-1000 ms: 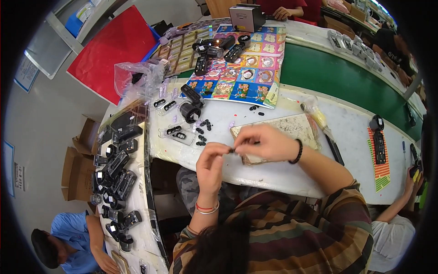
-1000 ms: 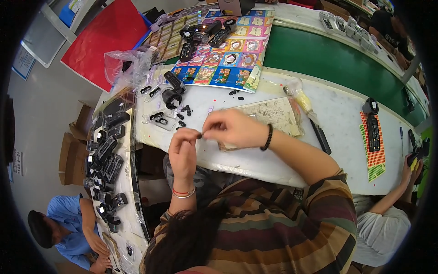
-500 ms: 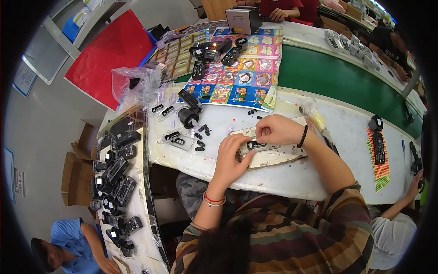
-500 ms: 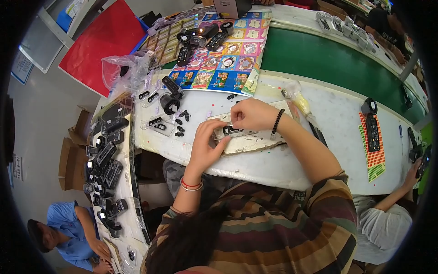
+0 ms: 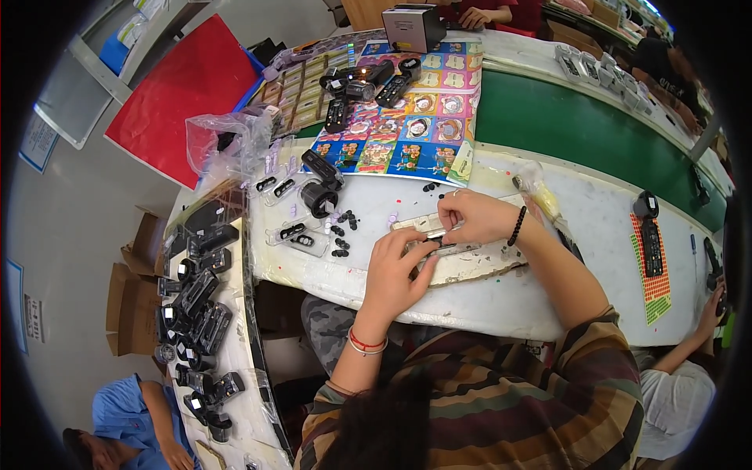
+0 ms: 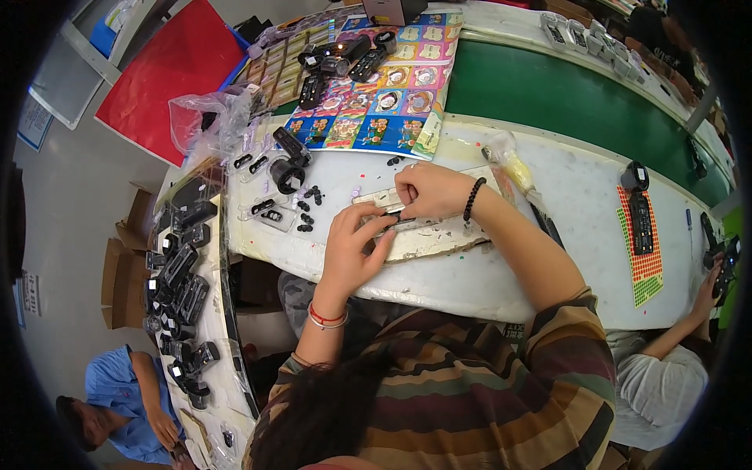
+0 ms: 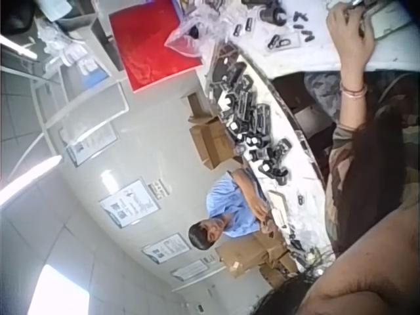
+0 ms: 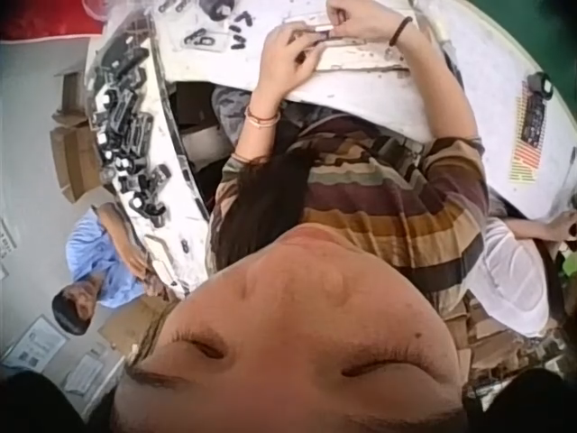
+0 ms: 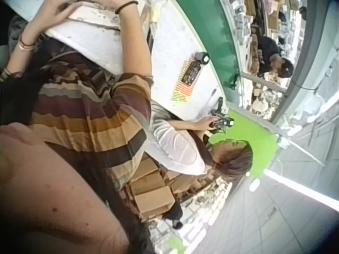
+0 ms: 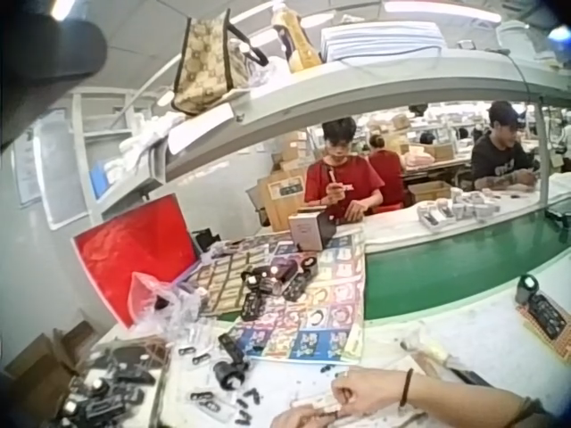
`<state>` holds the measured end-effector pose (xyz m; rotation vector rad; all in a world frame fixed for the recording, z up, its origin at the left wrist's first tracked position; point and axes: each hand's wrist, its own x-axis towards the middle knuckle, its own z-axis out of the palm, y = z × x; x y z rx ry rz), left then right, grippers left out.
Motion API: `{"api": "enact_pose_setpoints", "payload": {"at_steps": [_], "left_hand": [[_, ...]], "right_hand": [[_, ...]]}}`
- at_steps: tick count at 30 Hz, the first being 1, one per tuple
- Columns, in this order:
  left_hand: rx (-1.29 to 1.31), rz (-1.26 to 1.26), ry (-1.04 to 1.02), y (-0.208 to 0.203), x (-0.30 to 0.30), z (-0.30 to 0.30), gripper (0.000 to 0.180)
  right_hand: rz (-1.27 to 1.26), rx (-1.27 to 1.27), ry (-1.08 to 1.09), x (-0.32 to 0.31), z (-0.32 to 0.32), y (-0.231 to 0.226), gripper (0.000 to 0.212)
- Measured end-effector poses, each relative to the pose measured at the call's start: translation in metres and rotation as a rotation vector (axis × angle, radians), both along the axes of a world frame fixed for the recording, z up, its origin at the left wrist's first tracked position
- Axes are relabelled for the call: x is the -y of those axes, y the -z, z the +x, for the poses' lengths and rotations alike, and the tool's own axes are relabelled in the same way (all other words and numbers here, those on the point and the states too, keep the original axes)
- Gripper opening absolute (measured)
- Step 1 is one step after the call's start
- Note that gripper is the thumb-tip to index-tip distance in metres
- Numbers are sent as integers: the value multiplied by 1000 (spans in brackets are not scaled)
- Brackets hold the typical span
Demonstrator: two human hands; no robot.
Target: Assembling the internal components and outer shells of handheld electronic devices at an assembly line workbench.
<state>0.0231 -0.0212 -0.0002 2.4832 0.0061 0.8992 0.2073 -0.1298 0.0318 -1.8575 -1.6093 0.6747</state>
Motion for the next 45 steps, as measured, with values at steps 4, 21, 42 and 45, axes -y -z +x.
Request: {"api": "enact_pose_setpoints", "payload": {"at_steps": [4,21,42,45], "left_hand": [[-2,28,48,-3,-4,0,19],[-42,45,155,2,-22,4,24],[-38,26,172,1,-23,7,30],[-39,10,186,0,-26,8,30]], "right_hand": [[56,60,15,1,-7,5,23],[139,25,517,-146,114,-6,57],[473,-725,577,-197,164,11,46],[556,-876,373,-120,94,-44,38]]}}
